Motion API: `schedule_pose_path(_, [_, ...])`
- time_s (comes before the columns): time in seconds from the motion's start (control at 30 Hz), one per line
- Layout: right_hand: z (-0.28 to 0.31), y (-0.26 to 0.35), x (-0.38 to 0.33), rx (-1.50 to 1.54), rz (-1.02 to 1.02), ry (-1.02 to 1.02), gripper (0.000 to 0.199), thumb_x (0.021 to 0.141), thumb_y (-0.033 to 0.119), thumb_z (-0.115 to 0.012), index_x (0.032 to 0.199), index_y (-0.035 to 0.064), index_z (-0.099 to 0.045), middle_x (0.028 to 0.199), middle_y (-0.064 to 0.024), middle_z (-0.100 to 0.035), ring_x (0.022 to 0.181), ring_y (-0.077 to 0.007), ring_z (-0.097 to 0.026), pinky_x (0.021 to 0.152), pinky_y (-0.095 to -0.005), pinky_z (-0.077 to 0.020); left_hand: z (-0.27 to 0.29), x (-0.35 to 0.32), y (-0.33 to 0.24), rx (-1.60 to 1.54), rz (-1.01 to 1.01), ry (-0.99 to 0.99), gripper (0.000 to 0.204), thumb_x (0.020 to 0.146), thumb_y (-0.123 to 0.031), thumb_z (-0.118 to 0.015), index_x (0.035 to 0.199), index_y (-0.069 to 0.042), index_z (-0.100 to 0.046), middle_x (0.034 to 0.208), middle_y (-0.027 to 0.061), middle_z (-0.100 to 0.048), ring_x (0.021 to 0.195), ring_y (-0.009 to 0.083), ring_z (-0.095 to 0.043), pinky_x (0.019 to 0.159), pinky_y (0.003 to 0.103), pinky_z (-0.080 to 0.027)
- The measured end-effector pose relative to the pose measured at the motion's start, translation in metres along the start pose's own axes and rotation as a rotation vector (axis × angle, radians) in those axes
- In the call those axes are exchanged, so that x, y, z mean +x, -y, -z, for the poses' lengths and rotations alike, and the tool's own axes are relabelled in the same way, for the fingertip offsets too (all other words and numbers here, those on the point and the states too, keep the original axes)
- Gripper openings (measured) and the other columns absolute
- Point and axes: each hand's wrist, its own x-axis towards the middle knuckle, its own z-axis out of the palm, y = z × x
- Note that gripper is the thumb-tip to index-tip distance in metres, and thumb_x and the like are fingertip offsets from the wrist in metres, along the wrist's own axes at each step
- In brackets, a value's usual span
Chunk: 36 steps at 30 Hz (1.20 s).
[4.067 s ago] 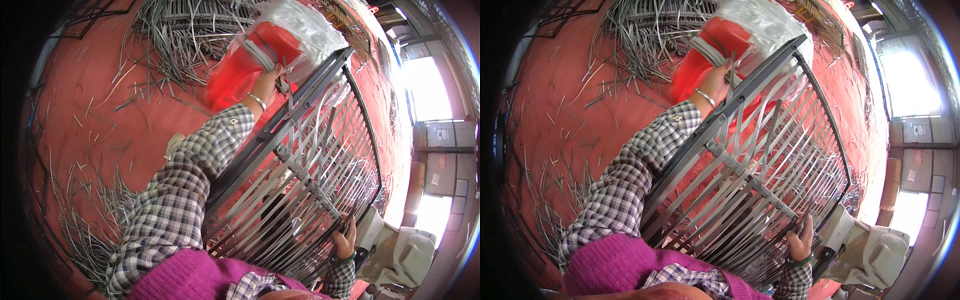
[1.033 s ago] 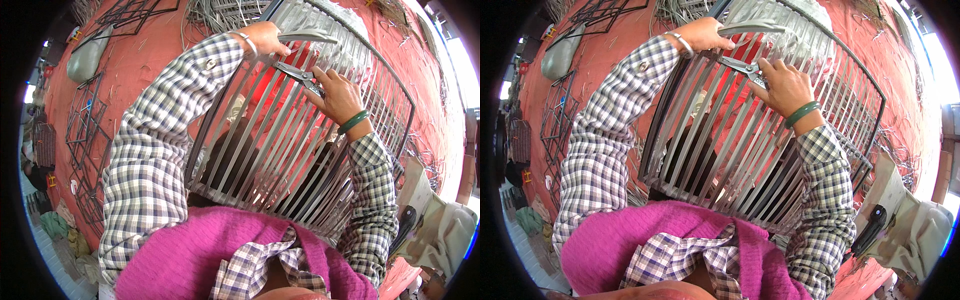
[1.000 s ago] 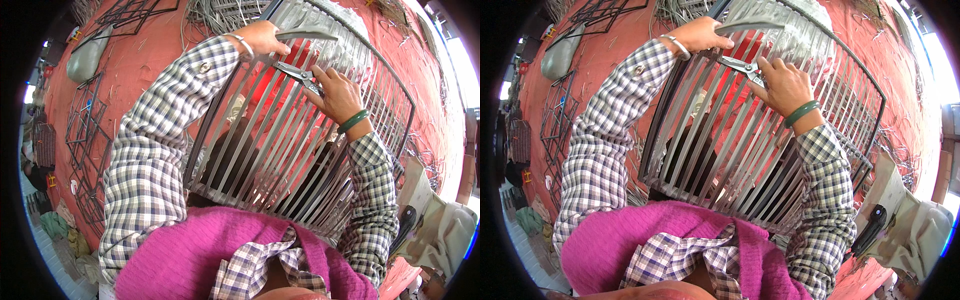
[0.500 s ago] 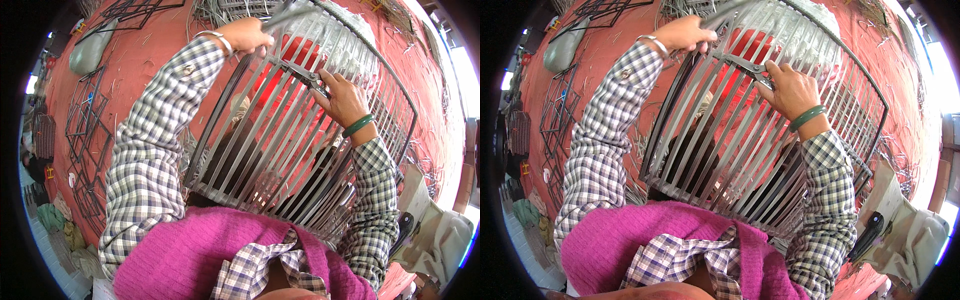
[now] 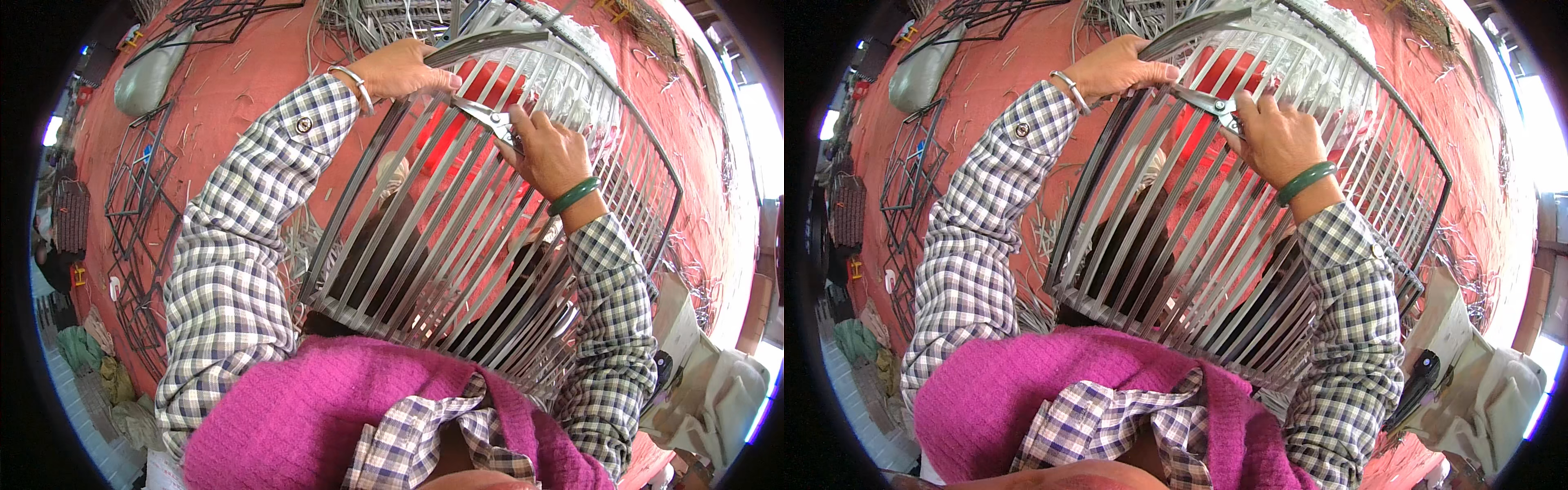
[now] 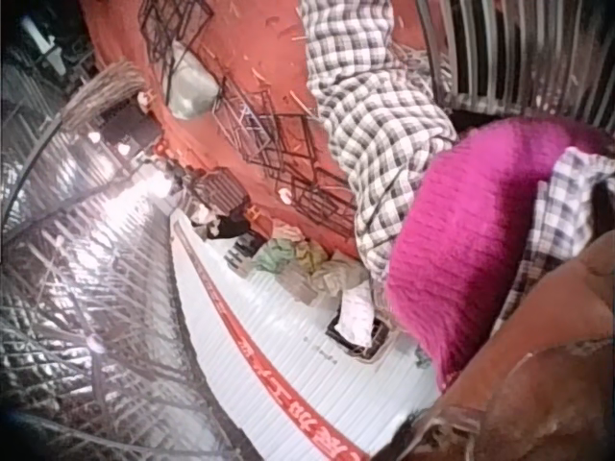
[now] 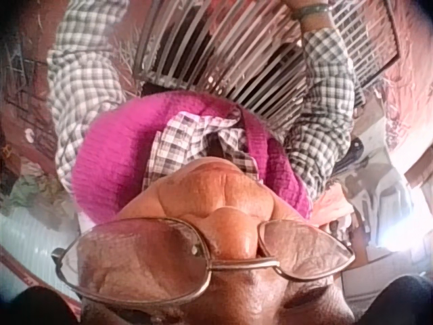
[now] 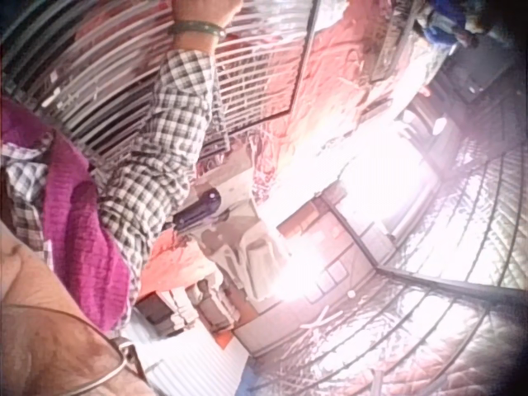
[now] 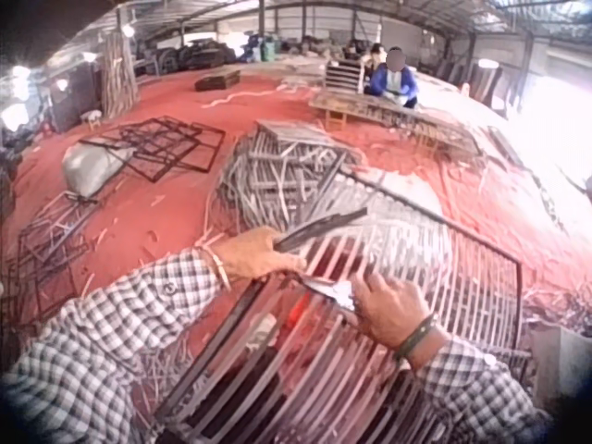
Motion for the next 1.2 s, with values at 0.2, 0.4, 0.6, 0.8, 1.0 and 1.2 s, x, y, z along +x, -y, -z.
schedule_pose_path(0.2, [0.006,0.002,0.003,0.089,-0.152,0.128,0.043,0.084,0.047,-0.055,0.108,0.0111,-0.056,0.078,-0.0104,-0.061,0.072,-0.0299,-0.064,0.061,-0.0422,-0.0501,0.023,0.008,-0.002,0.126,0.108,-0.07,0.025,0.082,-0.027,-0.061,0.079,-0.002,-0.061,0.057,0.0004,-0.051,0.043,0.0061,-0.042,0.038,0.022,-0.033])
schedule_pose_path(0.4, [0.009,0.002,0.023,0.163,-0.136,0.152,0.044,0.083,0.048,-0.054,0.109,0.0126,-0.057,0.081,-0.0107,-0.062,0.074,-0.0314,-0.064,0.066,-0.0453,-0.0491,0.033,0.043,-0.018,0.735,-0.092,0.042,0.03,0.079,-0.025,-0.058,0.074,0.004,-0.059,0.055,0.0084,-0.052,0.048,0.0173,-0.05,0.049,0.033,-0.041])
schedule_pose_path(0.6, [0.004,-0.005,0.035,0.201,-0.063,0.156,0.044,0.081,0.046,-0.057,0.106,0.0101,-0.057,0.085,-0.0103,-0.062,0.08,-0.03,-0.063,0.068,-0.0434,-0.0497,0.02,0.052,-0.024,0.697,-0.109,0.104,0.028,0.077,-0.025,-0.06,0.083,0.002,-0.064,0.059,0.0084,-0.058,0.051,0.0167,-0.054,0.05,0.033,-0.042])
schedule_pose_path(0.8, [0.001,0.003,0.029,0.01,0.018,-0.042,0.037,0.079,0.038,-0.064,0.102,0.0096,-0.06,0.084,-0.0075,-0.064,0.074,-0.0269,-0.063,0.065,-0.0394,-0.0486,0.031,0.041,-0.022,0.634,-0.088,0.362,0.027,0.075,-0.006,-0.054,0.101,-0.001,-0.061,0.063,0.0052,-0.055,0.055,0.0132,-0.054,0.05,0.031,-0.043])
schedule_pose_path(1.0, [-0.003,-0.002,0.025,0.027,0.01,0.134,0.046,0.083,0.045,-0.056,0.109,0.0075,-0.058,0.097,-0.0096,-0.063,0.087,-0.0283,-0.06,0.075,-0.0394,-0.0488,0.028,0.028,-0.026,0.78,-0.435,0.223,0.014,0.078,-0.011,-0.062,0.087,-0.002,-0.058,0.069,0.0133,-0.059,0.066,0.0286,-0.06,0.062,0.038,-0.047])
schedule_pose_path(1.2, [-0.019,-0.006,0.027,0.149,-0.037,0.143,0.048,0.083,0.046,-0.055,0.116,0.0106,-0.054,0.099,-0.0081,-0.061,0.099,-0.0272,-0.056,0.082,-0.0434,-0.0459,0.026,0.012,-0.028,0.866,-0.433,0.172,0.015,0.075,-0.009,-0.065,0.085,-0.001,-0.056,0.074,0.0159,-0.061,0.073,0.0327,-0.061,0.067,0.041,-0.047])
